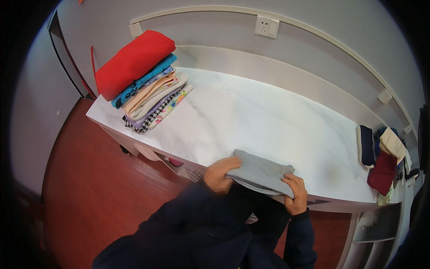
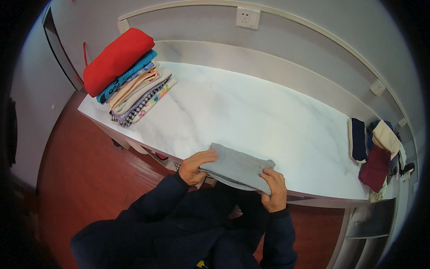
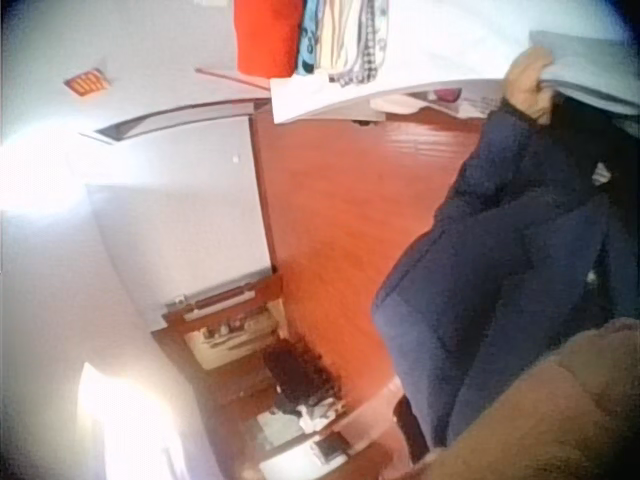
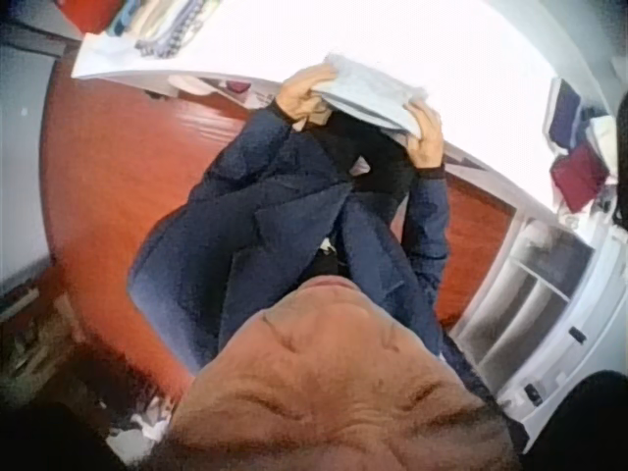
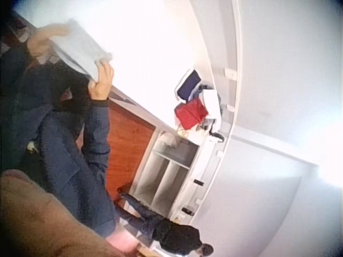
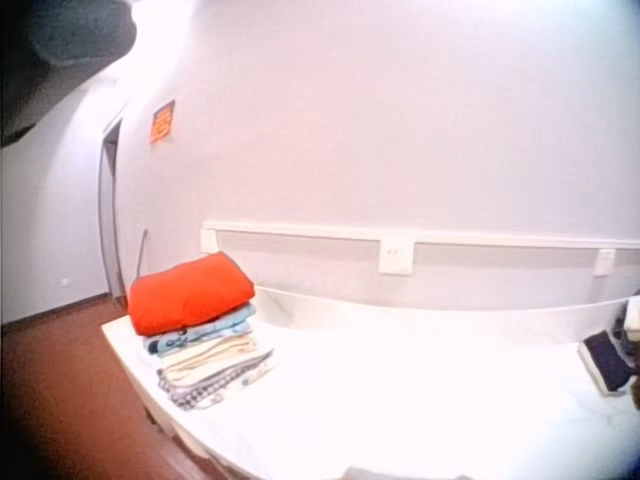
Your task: The person folds a red jacket and a pair of gray pants on a white table. They smooth and align each garment, fold sleeves and legs, then stack the folded items on a pile of other folded clothes.
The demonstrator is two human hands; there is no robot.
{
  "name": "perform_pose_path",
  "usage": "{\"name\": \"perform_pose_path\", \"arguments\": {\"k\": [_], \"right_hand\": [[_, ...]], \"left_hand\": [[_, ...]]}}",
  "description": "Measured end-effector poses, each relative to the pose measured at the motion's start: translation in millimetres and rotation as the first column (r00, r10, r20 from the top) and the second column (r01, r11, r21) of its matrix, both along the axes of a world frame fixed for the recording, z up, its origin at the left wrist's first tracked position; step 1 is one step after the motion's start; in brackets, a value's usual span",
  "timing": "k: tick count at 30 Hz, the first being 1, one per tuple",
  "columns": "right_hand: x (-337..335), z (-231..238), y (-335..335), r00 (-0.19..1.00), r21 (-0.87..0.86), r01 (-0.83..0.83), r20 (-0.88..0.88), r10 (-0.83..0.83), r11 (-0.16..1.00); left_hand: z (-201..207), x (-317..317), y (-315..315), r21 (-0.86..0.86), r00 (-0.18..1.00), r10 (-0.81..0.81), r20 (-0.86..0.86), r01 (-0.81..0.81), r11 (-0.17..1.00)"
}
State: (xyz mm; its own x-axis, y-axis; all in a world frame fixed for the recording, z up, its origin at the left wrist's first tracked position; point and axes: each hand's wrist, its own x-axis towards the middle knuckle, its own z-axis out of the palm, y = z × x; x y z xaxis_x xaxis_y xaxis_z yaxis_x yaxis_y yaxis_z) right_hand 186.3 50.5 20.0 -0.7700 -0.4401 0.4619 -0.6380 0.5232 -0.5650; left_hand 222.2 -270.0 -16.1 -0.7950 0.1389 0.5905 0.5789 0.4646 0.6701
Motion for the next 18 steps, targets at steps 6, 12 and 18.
{"name": "perform_pose_path", "arguments": {"k": [6,12,18], "right_hand": [[-3.0,19.5,-12.9,0.927,-0.356,0.058,0.365,0.082,0.932],[-18.1,27.2,-32.6,0.81,-0.523,0.084,0.532,0.248,0.848],[-31.4,37.9,-46.3,0.676,-0.482,-0.015,0.64,0.364,0.876]], "left_hand": [[20.4,13.5,-1.5,0.405,0.942,-0.124,0.313,-0.014,0.914],[47.5,28.8,-6.3,0.695,0.852,-0.275,0.446,-0.135,0.707],[67.1,48.9,-23.8,0.631,0.791,-0.226,0.569,-0.244,0.737]]}}
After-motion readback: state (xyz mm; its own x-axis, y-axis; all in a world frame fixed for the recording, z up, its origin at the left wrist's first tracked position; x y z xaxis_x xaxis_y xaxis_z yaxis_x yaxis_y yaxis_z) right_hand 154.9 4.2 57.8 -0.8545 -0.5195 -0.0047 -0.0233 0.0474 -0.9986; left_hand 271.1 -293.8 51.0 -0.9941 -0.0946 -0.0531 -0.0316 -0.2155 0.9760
